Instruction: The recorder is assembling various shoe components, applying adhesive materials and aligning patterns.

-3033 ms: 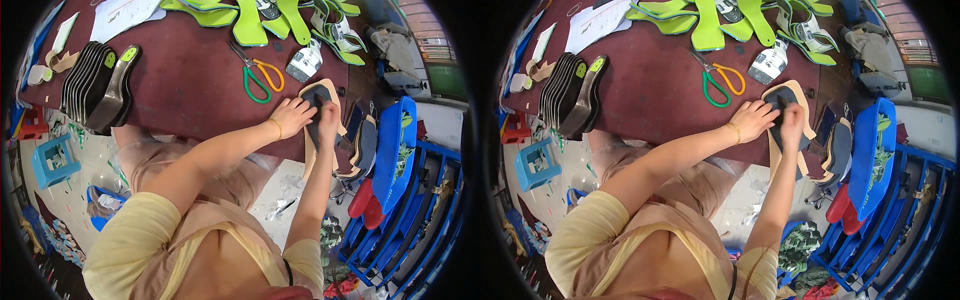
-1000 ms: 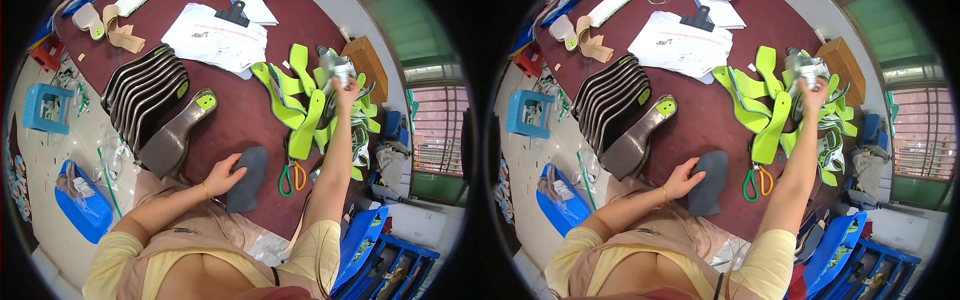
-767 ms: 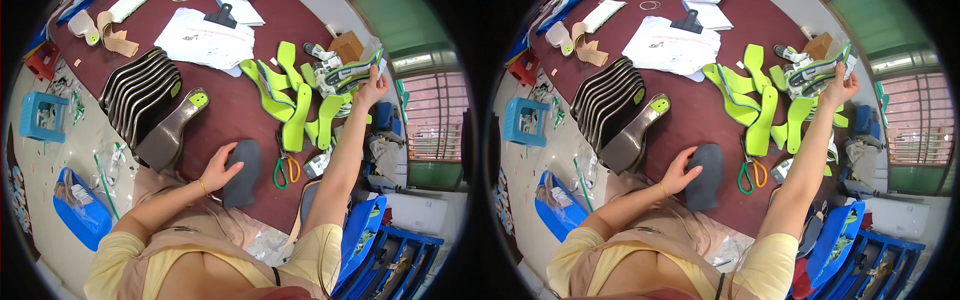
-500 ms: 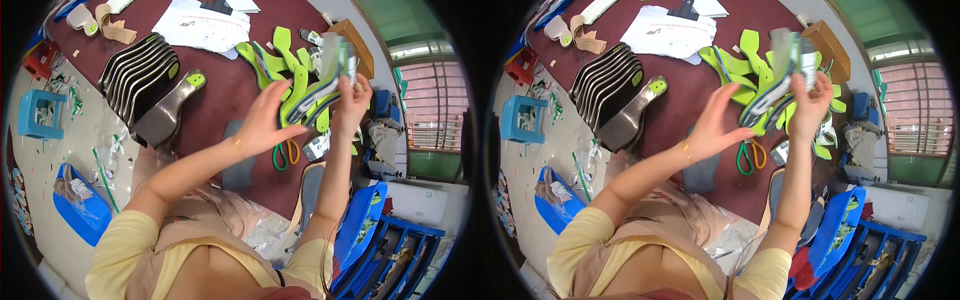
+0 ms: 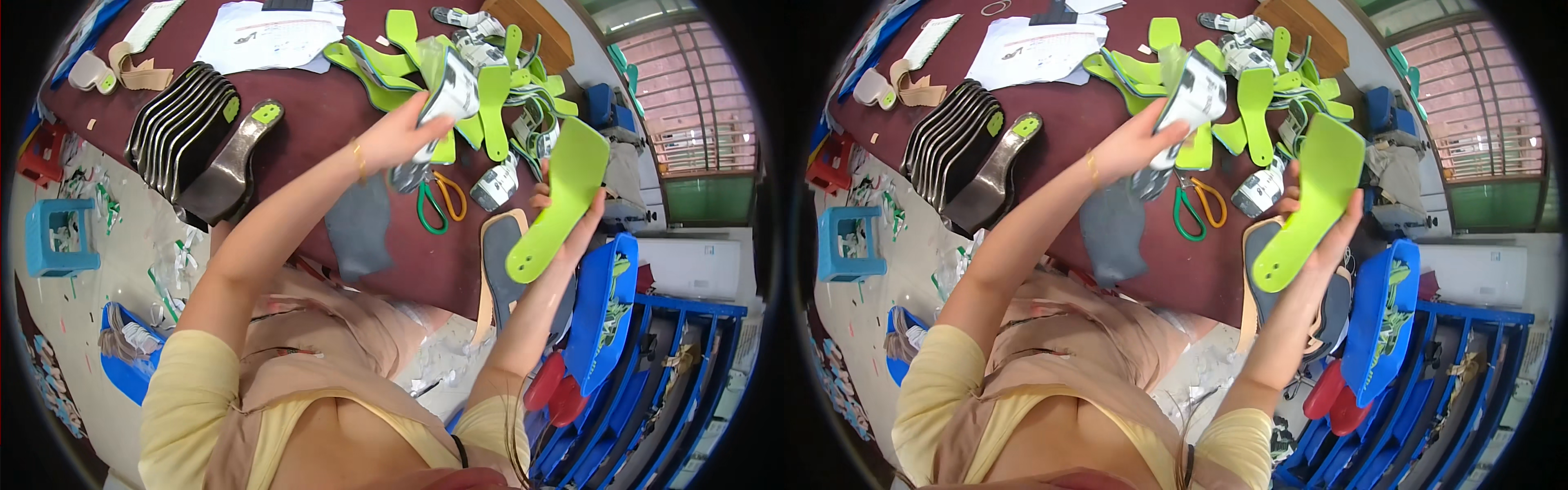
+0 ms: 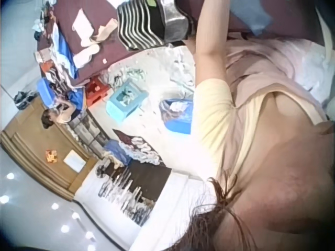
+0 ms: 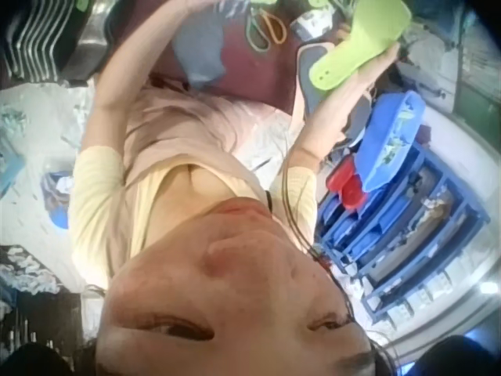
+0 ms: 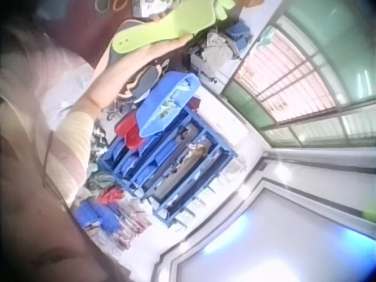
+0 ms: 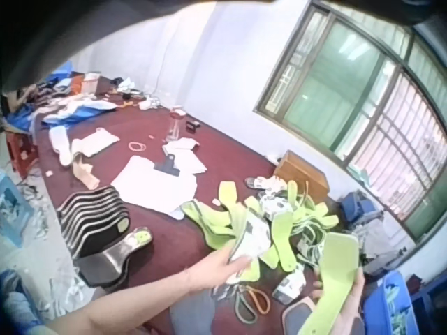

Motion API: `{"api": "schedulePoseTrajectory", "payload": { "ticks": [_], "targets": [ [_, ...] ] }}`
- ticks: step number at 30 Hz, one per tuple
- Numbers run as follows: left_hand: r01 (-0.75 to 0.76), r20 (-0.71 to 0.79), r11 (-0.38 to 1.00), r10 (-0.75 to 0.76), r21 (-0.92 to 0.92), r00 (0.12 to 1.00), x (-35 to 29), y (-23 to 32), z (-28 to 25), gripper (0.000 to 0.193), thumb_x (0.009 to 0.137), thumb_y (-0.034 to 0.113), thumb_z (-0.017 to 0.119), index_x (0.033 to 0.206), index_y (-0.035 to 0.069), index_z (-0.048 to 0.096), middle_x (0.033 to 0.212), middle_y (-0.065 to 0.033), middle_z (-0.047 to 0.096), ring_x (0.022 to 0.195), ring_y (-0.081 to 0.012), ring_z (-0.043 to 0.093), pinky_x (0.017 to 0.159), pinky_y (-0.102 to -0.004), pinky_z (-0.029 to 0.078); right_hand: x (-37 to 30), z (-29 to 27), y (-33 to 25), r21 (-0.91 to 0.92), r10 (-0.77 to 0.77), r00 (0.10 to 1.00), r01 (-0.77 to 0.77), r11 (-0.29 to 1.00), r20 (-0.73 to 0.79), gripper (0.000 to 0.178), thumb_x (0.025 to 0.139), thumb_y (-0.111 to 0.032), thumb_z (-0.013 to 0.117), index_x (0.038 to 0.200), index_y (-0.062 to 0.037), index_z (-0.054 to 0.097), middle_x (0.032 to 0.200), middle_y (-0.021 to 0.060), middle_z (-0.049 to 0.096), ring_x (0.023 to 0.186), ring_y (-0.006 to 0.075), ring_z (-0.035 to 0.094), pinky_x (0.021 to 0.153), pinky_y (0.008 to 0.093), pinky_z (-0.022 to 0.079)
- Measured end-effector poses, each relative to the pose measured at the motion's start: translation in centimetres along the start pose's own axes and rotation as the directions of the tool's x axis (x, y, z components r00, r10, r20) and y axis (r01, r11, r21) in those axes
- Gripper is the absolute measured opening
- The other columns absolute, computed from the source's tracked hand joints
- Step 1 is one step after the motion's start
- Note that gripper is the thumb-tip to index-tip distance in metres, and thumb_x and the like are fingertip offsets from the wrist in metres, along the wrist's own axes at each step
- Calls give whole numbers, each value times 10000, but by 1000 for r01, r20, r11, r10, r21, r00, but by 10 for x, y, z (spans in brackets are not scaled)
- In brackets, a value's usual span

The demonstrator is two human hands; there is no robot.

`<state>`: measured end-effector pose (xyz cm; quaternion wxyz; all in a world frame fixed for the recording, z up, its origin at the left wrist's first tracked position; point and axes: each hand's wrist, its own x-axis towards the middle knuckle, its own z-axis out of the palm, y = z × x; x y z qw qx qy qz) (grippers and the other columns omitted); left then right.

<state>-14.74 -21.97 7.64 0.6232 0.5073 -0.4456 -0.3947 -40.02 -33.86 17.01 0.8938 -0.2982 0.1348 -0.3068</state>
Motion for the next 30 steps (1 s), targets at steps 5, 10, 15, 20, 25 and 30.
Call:
{"api": "schedulePoseTrajectory", "payload": {
  "ticks": [5, 10, 15, 20, 25, 30],
  "targets": [
    [-175, -272, 820, 370, 545, 888, 14, -15, 23, 628, 860, 425, 613, 1231, -61, 466, 1164, -201, 537, 1070, -298, 547, 889, -356, 442, -27, 6, 60, 120, 47, 999, -45, 992, -16, 757, 791, -526, 635, 1344, -64, 403, 1247, 250, 464, 842, 192, 456, 673, 292, 449],
    [-19, -45, 1000, 18, -22, 999, -63, -6, 65, 255, 916, 247, 594, 1005, 17, 526, 913, -32, 584, 848, -94, 567, 719, -248, 463, -29, -1, 100, 275, 90, 996, -84, 958, -9, 759, 790, -539, 632, 1348, -74, 409, 1269, 240, 455, 864, 227, 451, 700, 295, 453],
    [297, 239, 915, -234, -273, 942, -120, -2, 74, 250, 963, 260, 508, 948, 11, 526, 837, 9, 576, 792, -47, 525, 718, -221, 450, -21, 2, 115, 405, 114, 993, -109, 908, 12, 691, 799, -465, 658, 1336, -94, 433, 1311, 223, 426, 875, 214, 401, 720, 273, 446],
    [367, 281, 806, -259, -465, 924, -147, 3, 74, 254, 979, 248, 466, 971, 7, 546, 845, -5, 595, 799, -68, 545, 740, -240, 466, -17, -1, 121, 570, 129, 991, -120, 813, 24, 730, 773, -424, 705, 1335, -67, 406, 1278, 225, 436, 890, 211, 403, 724, 286, 449],
    [289, 313, 771, -123, -567, 942, -161, -4, 80, 218, 997, 212, 413, 1035, 17, 504, 860, -10, 531, 772, -79, 497, 742, -250, 445, -14, -10, 126, 653, 92, 995, -96, 751, 40, 660, 763, -377, 719, 1291, -75, 460, 1290, 213, 436, 888, 198, 367, 706, 261, 443],
    [250, 316, 838, -99, -485, 944, -162, -5, 81, 165, 995, 196, 413, 1020, 36, 446, 838, -12, 471, 752, -83, 443, 704, -245, 418, -14, -13, 131, 713, 24, 999, -34, 700, 23, 605, 760, -323, 725, 1270, -95, 493, 1304, 194, 426, 897, 196, 355, 703, 252, 443]
  ]
}}
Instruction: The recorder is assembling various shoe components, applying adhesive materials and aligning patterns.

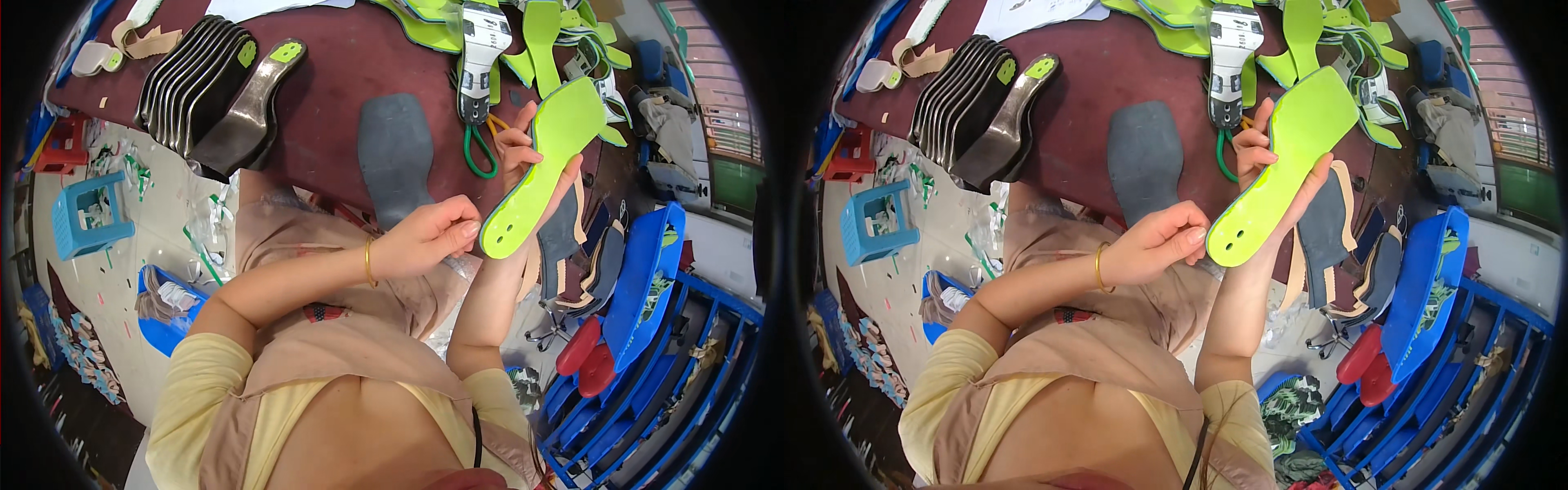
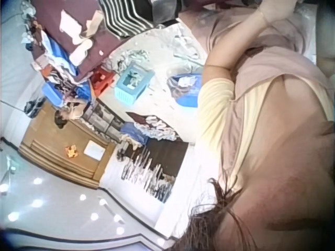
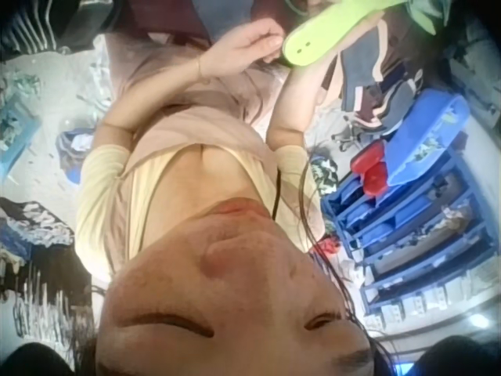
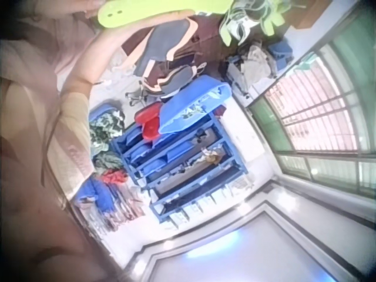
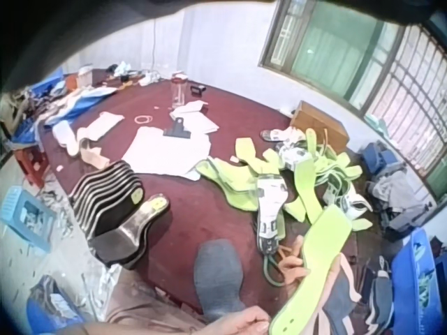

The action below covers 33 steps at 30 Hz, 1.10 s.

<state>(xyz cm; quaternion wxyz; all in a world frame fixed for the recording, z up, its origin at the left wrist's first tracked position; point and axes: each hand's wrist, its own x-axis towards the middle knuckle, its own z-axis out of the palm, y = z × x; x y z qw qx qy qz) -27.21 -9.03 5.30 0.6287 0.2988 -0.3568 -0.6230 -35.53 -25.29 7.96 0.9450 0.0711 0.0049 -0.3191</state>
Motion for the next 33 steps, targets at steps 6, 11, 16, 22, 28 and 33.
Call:
{"api": "schedulePoseTrajectory", "payload": {
  "ticks": [6, 11, 16, 22, 28, 33],
  "targets": [
    [-314, 100, 762, 315, 566, 944, -9, -12, 5, 182, 922, 210, 538, 872, 43, 485, 736, -52, 484, 670, -161, 503, 625, -306, 447, 0, 1, -8, 144, -75, 991, 58, 988, 115, 669, 691, -216, 762, 1287, -103, 478, 1326, 159, 392, 911, 183, 339, 730, 252, 425],
    [-123, 145, 78, -536, 989, 832, -54, 29, -52, 159, 825, 262, 595, 859, 116, 648, 705, -86, 606, 705, -296, 614, 625, -403, 491, -42, 31, -45, -139, -320, 892, 378, 915, 320, 810, 702, -322, 755, 1373, -92, 364, 1342, 111, 377, 946, 199, 372, 852, 344, 354],
    [482, -446, -119, 239, 868, 862, -16, 39, -136, 283, 809, 365, 628, 849, 87, 603, 825, -101, 605, 755, -334, 601, 658, -422, 475, -60, 29, -15, -358, -304, 903, 404, 842, 305, 842, 754, -455, 716, 1406, -112, 308, 1386, 133, 344, 965, 216, 417, 845, 359, 371],
    [555, -414, -153, 514, 818, 751, 20, 0, -144, 334, 792, 378, 661, 855, 69, 551, 849, -116, 551, 786, -335, 541, 681, -379, 452, -60, -4, 24, -673, -244, 925, 379, 635, 291, 925, 741, -637, 619, 1424, -117, 275, 1398, 141, 343, 892, 183, 478, 682, 307, 422],
    [79, -542, 987, 10, 141, 840, 8, 5, -118, 235, 967, 275, 476, 1016, 46, 497, 996, -14, 553, 945, -99, 522, 812, -289, 431, -84, -21, 62, -918, -367, 917, 273, 287, 158, 739, 859, -529, 554, 1358, -33, 326, 1336, 136, 411, 860, 201, 485, 689, 329, 427],
    [-146, -420, 881, -64, -449, 905, -2, 23, -62, 336, 993, 244, 396, 1253, 32, 427, 1200, -63, 536, 1105, -139, 522, 969, -321, 415, -88, -49, 81, -867, -233, 863, 355, -350, 447, 588, 784, -103, 717, 1271, -32, 395, 1141, 109, 437, 1020, 190, 467, 891, 320, 385]
  ]
}}
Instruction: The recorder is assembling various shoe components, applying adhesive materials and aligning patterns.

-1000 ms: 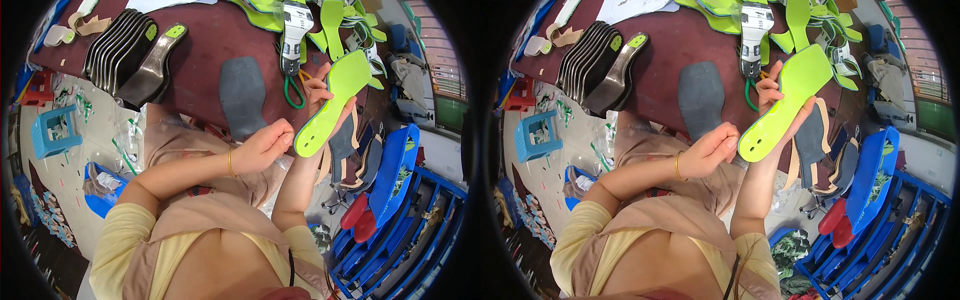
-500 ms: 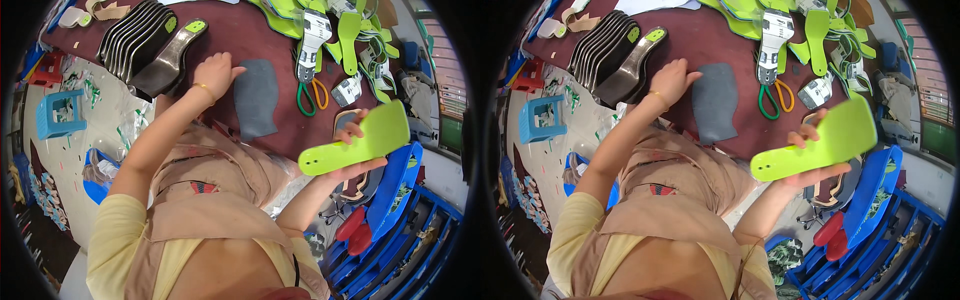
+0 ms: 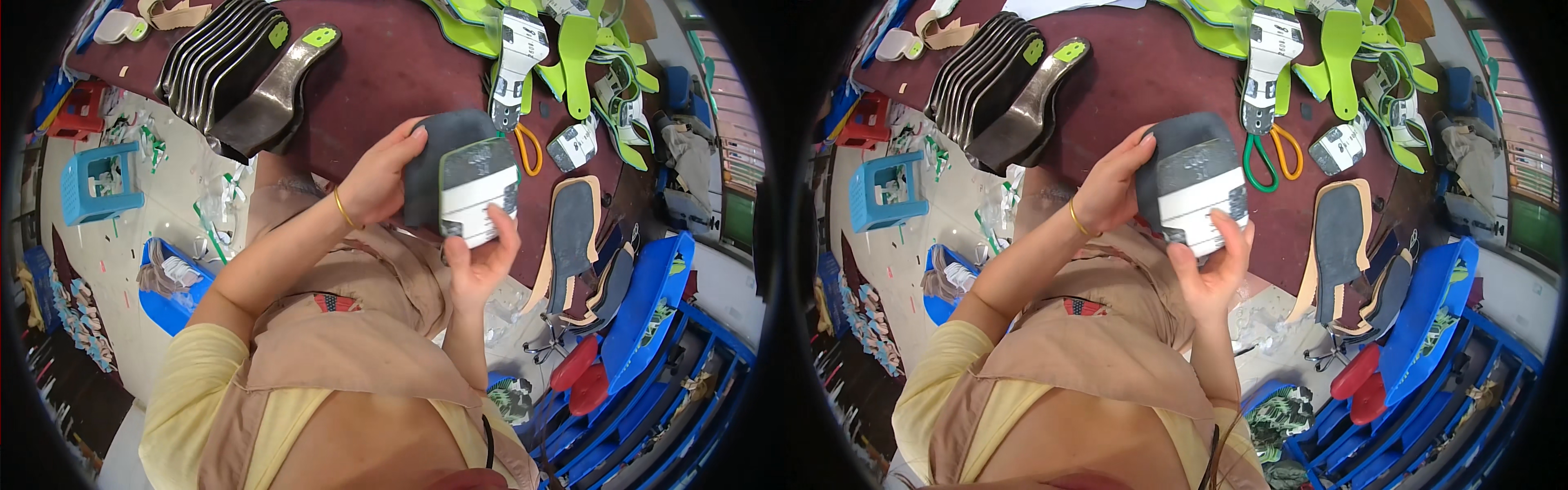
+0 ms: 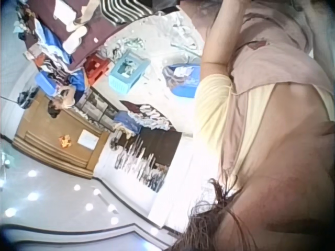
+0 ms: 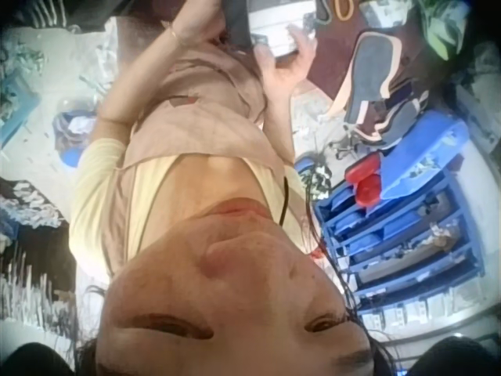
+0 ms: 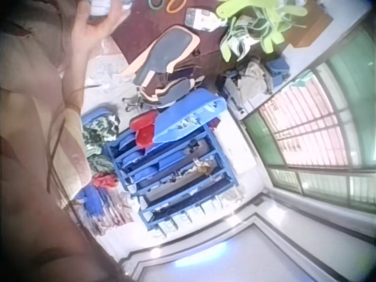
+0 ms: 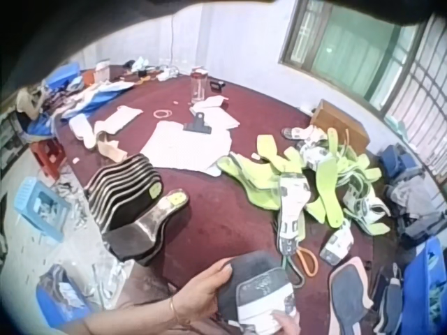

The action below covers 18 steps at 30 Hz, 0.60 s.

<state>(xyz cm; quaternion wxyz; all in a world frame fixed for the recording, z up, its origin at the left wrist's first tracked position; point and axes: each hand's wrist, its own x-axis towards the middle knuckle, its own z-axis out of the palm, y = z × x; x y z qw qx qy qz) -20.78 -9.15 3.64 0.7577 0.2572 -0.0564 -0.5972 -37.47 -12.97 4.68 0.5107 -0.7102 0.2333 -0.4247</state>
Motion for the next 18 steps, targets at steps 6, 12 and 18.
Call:
{"api": "schedulePoseTrajectory", "payload": {
  "ticks": [6, 12, 18],
  "targets": [
    [-8, 113, 999, 14, -52, 993, -13, 3, 16, 397, 999, 281, 375, 1302, 25, 395, 1238, -79, 524, 1137, -166, 520, 972, -343, 428, 7, 5, 0, -95, 22, 998, -16, 995, 62, 542, 780, -111, 732, 1230, -50, 436, 1104, 94, 400, 1020, 198, 461, 875, 317, 392],
    [-7, 105, 998, 13, -62, 994, -15, 6, 21, 372, 1008, 268, 354, 1281, 25, 423, 1206, -74, 545, 1096, -164, 543, 945, -331, 445, 9, 6, 5, -53, 22, 1000, -22, 998, 7, 552, 740, -107, 773, 1212, -61, 490, 1069, 114, 434, 964, 221, 509, 815, 320, 447],
    [1, 117, 998, 6, -64, 993, -14, 5, 19, 374, 1008, 269, 353, 1277, 20, 428, 1211, -76, 547, 1096, -164, 544, 943, -329, 447, 8, 4, 7, -57, -11, 1000, 12, 998, 11, 547, 738, -94, 772, 1206, -60, 492, 1072, 113, 439, 964, 214, 506, 819, 318, 443]
  ]
}}
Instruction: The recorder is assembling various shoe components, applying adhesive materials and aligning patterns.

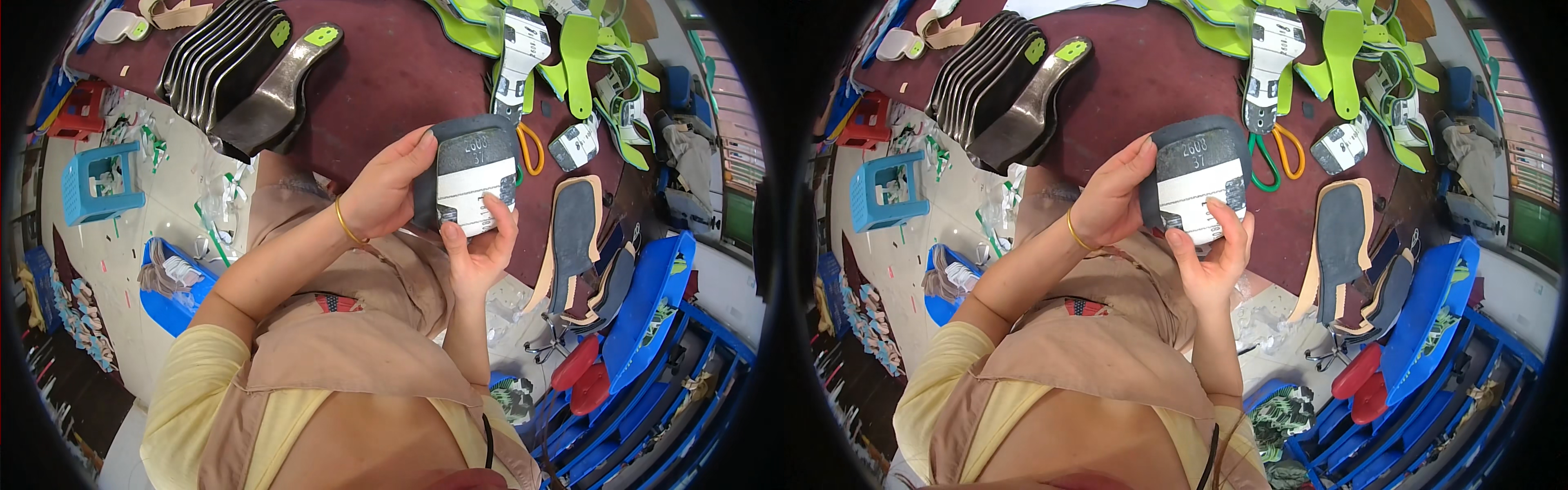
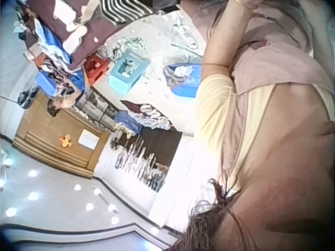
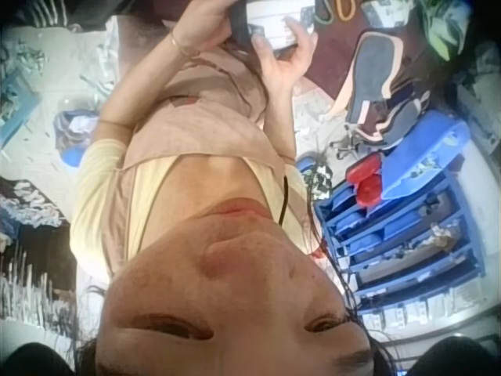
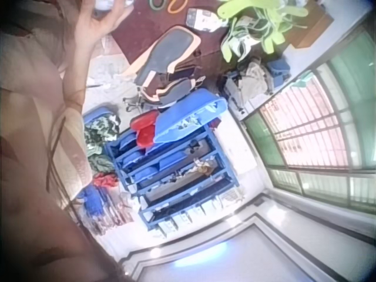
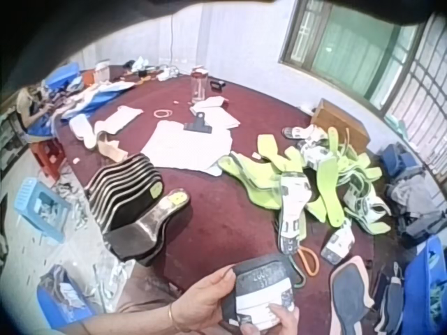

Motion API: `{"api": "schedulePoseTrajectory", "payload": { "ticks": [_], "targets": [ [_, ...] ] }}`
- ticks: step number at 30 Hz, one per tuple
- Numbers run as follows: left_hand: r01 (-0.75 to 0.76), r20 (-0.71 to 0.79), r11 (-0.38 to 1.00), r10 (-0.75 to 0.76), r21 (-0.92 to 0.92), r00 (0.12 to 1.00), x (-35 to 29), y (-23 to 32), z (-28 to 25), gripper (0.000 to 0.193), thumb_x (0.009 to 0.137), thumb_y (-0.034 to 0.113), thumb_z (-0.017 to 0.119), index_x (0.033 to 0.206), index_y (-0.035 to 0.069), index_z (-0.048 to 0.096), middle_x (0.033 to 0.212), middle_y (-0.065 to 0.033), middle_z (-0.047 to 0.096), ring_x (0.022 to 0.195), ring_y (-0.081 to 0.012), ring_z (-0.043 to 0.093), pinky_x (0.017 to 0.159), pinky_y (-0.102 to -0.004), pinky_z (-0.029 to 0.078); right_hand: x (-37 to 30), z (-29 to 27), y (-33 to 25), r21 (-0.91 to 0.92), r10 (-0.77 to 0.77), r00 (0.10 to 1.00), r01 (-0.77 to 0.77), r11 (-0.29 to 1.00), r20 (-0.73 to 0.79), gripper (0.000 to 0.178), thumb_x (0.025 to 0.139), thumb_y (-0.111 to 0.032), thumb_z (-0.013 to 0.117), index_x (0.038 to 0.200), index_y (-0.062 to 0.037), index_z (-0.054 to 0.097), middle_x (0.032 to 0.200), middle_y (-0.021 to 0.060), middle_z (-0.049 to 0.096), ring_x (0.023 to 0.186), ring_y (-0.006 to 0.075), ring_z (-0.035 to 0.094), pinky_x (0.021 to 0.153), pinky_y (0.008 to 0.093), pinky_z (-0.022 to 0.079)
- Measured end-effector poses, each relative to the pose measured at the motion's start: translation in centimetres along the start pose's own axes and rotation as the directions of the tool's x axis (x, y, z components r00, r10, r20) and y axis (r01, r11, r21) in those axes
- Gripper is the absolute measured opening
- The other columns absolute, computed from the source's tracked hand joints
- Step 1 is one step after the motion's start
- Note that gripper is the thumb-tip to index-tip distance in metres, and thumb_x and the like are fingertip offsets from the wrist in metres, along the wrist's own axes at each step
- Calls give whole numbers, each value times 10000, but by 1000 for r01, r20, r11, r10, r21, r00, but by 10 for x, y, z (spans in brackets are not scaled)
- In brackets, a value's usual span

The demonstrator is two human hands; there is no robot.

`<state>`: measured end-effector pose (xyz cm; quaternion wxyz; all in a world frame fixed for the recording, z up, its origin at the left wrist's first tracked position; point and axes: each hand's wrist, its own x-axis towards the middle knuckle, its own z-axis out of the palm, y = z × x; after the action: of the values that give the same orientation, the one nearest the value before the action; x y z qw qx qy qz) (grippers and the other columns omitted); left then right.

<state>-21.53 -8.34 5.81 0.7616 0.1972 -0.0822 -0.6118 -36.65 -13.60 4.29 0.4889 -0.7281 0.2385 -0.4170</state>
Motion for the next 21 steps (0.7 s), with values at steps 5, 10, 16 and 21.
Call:
{"api": "schedulePoseTrajectory", "payload": {
  "ticks": [5, 10, 16, 21],
  "targets": [
    [-3, -12, 1000, 3, -5, 1000, 0, 0, 0, 372, 1008, 270, 353, 1271, 19, 435, 1201, -77, 553, 1089, -166, 551, 936, -330, 454, 2, 2, -1, 6, 1, 1000, -1, 1000, 3, 553, 729, -86, 777, 1203, -62, 494, 1072, 110, 442, 963, 213, 504, 820, 320, 440],
    [-1, 17, 1000, 1, 16, 1000, -1, 0, -1, 425, 997, 312, 369, 1291, 5, 396, 1236, -107, 529, 1130, -197, 537, 956, -360, 454, 1, 2, 2, 3, 16, 1000, -16, 1000, 7, 562, 721, -85, 781, 1203, -62, 493, 1073, 111, 440, 967, 214, 503, 827, 322, 439],
    [-11, 16, 980, 8, 198, 1000, -4, 1, 3, 429, 953, 270, 504, 1280, 4, 422, 1229, -101, 545, 1100, -181, 555, 926, -341, 467, 3, 6, 1, -16, 18, 1000, -18, 1000, 20, 567, 738, -126, 776, 1215, -53, 479, 1110, 108, 428, 992, 214, 495, 836, 325, 435],
    [137, 24, 979, -142, 148, 990, 10, 37, -6, 392, 925, 218, 554, 1232, -14, 481, 1162, -98, 593, 1051, -164, 587, 899, -328, 485, 28, -17, -3, 207, 129, 984, -101, 973, -123, 496, 788, -197, 727, 1173, 20, 503, 1175, 78, 441, 1045, 178, 472, 910, 323, 399]
  ]
}}
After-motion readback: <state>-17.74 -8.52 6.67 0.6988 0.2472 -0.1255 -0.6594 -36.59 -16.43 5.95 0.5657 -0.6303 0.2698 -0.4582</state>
